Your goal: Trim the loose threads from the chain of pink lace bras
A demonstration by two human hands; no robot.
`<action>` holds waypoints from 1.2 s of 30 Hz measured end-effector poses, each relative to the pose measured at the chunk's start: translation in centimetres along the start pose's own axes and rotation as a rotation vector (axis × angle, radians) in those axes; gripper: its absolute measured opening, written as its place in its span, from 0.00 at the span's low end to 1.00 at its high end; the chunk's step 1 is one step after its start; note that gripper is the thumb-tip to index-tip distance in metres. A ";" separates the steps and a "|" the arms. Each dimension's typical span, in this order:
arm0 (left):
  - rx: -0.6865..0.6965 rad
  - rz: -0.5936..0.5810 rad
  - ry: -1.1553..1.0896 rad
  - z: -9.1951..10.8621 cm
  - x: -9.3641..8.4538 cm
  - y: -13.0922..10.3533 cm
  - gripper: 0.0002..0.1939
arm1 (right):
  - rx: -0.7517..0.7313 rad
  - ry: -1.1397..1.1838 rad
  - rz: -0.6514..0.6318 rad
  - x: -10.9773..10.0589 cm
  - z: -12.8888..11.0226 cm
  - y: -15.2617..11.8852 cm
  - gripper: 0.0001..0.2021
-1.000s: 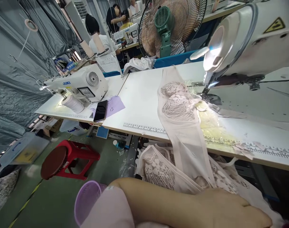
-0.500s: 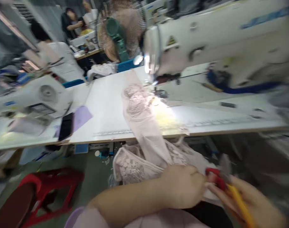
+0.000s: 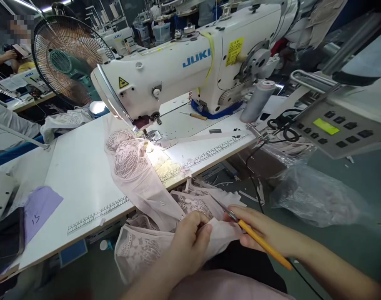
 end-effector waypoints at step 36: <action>-0.151 0.343 -0.558 -1.4 -2.3 -0.1 0.09 | 0.246 -0.191 -0.147 2.7 1.0 0.0 0.20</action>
Point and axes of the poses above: each hand's wrist, its own y-axis towards the middle knuckle, its own x-axis out of the palm, z = x × y, the point moved 8 cm from there along y, towards the middle knuckle, and after that the axes turned 12 degrees about -z, right-handed, at the moved point
